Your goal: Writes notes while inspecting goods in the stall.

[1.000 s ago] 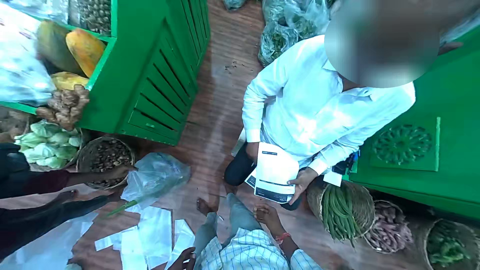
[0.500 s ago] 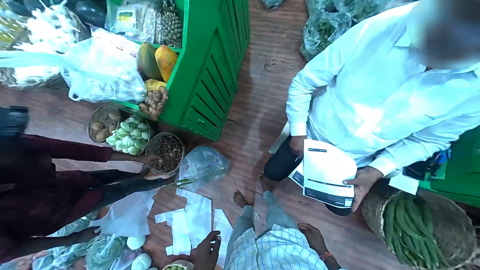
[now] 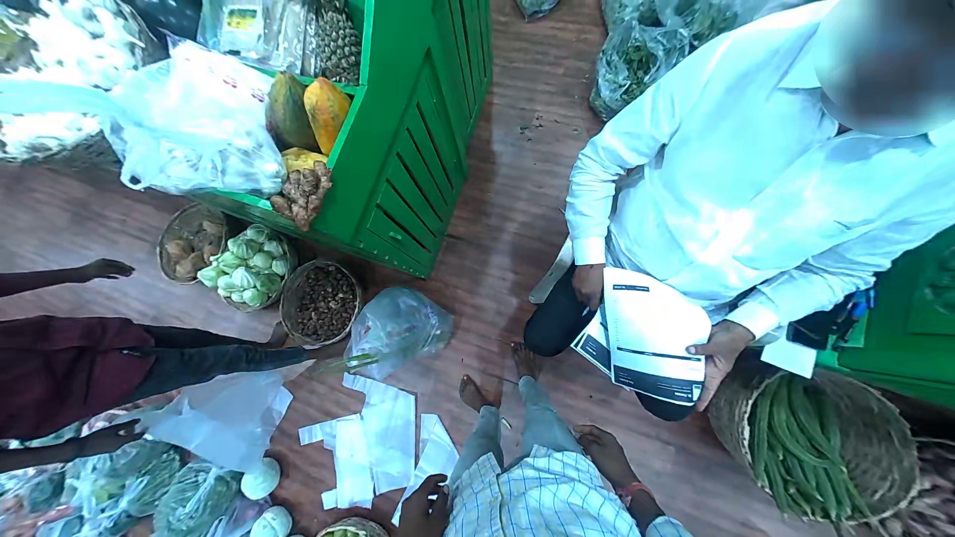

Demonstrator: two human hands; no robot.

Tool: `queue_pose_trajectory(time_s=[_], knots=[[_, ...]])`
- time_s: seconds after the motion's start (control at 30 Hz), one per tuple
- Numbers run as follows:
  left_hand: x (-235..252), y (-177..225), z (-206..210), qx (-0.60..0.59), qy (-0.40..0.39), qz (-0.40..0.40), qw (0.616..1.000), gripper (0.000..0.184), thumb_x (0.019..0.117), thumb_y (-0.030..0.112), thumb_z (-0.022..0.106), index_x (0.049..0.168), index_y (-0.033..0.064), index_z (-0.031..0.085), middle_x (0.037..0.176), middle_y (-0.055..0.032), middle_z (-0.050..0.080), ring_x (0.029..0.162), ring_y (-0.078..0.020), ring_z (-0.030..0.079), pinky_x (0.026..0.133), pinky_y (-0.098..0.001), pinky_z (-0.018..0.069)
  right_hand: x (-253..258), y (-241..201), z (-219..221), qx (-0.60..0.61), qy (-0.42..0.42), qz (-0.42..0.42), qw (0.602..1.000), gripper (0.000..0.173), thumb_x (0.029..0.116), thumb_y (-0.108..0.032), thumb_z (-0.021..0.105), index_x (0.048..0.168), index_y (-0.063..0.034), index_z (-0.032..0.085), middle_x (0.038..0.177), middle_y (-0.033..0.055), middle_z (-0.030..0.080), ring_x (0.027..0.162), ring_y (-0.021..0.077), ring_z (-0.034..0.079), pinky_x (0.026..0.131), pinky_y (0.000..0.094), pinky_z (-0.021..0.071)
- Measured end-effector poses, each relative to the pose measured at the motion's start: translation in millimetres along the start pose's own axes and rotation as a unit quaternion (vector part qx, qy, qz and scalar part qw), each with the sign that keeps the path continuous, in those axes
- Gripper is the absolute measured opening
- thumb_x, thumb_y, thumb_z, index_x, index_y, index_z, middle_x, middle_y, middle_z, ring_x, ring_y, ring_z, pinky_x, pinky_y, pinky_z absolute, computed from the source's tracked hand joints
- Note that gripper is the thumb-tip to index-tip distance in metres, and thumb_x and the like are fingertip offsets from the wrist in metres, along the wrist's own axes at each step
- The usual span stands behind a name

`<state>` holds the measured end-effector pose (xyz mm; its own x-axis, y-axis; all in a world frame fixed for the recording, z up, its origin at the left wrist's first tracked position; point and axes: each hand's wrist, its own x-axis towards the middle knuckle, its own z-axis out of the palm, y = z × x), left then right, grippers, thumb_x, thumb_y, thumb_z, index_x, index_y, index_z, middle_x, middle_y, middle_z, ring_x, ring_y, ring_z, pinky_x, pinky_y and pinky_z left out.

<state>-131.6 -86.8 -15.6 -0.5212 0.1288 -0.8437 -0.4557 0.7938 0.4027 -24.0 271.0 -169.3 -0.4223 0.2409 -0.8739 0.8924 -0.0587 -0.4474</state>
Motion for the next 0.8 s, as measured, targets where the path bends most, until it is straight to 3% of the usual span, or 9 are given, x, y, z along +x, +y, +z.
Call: queue_pose_trajectory(time_s=[0.13, 0.3, 0.5, 0.63, 0.8], knots=[[3.8, -5.9, -8.1, 0.001, 0.011, 0.004, 1.0, 0.035, 0.1059, 0.016, 0.053, 0.133, -0.0036, 0.061, 0.116, -0.0228, 0.071, 0.098, -0.0326, 0.073, 0.093, -0.0499, 0.057, 6.4, 5.7, 6.7, -0.018, -0.032, -0.017, 0.999, 0.029, 0.1044, -0.02, 0.057, 0.124, -0.0009, 0.067, 0.111, 0.0162, 0.071, 0.1, 0.0217, 0.067, 0.093, 0.041, 0.0523], [8.4, 1.0, -10.5, 0.015, 0.002, 0.001, 1.0, 0.035, 0.1064, 0.017, 0.053, 0.134, -0.0032, 0.061, 0.117, -0.0223, 0.071, 0.1, -0.0329, 0.072, 0.093, -0.0503, 0.0567, 4.2, 7.4, 7.8, -0.017, -0.044, 0.012, 0.999, 0.037, 0.1059, -0.031, 0.056, 0.128, -0.0026, 0.065, 0.116, 0.0178, 0.069, 0.105, 0.0247, 0.066, 0.096, 0.0441, 0.0507], [16.6, 16.5, -10.0, 0.036, -0.019, 0.03, 0.999, 0.035, 0.1066, 0.016, 0.052, 0.133, -0.0049, 0.061, 0.117, -0.0241, 0.07, 0.101, -0.0352, 0.072, 0.094, -0.051, 0.0563, -10.9, 13.5, -1.8, 0.008, -0.053, 0.029, 0.998, 0.037, 0.1052, -0.036, 0.057, 0.126, -0.0072, 0.066, 0.102, 0.0129, 0.07, 0.085, 0.0199, 0.066, 0.078, 0.0407, 0.0547], [26.1, 19.9, -13.7, 0.05, -0.027, 0.046, 0.997, 0.035, 0.1061, 0.015, 0.053, 0.133, -0.005, 0.061, 0.115, -0.0239, 0.071, 0.098, -0.0343, 0.072, 0.092, -0.0507, 0.0566, -21.3, 24.7, 2.5, 0.049, -0.025, 0.027, 0.998, 0.034, 0.1063, -0.034, 0.055, 0.125, -0.0072, 0.067, 0.101, 0.0118, 0.07, 0.082, 0.0179, 0.066, 0.074, 0.0388, 0.0557], [32.9, 25.0, -20.6, 0.063, -0.031, 0.07, 0.995, 0.035, 0.1065, 0.014, 0.052, 0.133, -0.0073, 0.06, 0.119, -0.0276, 0.069, 0.101, -0.0384, 0.071, 0.095, -0.0533, 0.0555, -25.0, 39.4, 13.0, 0.067, 0.014, -0.009, 0.998, 0.038, 0.1069, -0.033, 0.053, 0.126, -0.0032, 0.066, 0.113, 0.0167, 0.07, 0.102, 0.0228, 0.066, 0.093, 0.044, 0.0512]])
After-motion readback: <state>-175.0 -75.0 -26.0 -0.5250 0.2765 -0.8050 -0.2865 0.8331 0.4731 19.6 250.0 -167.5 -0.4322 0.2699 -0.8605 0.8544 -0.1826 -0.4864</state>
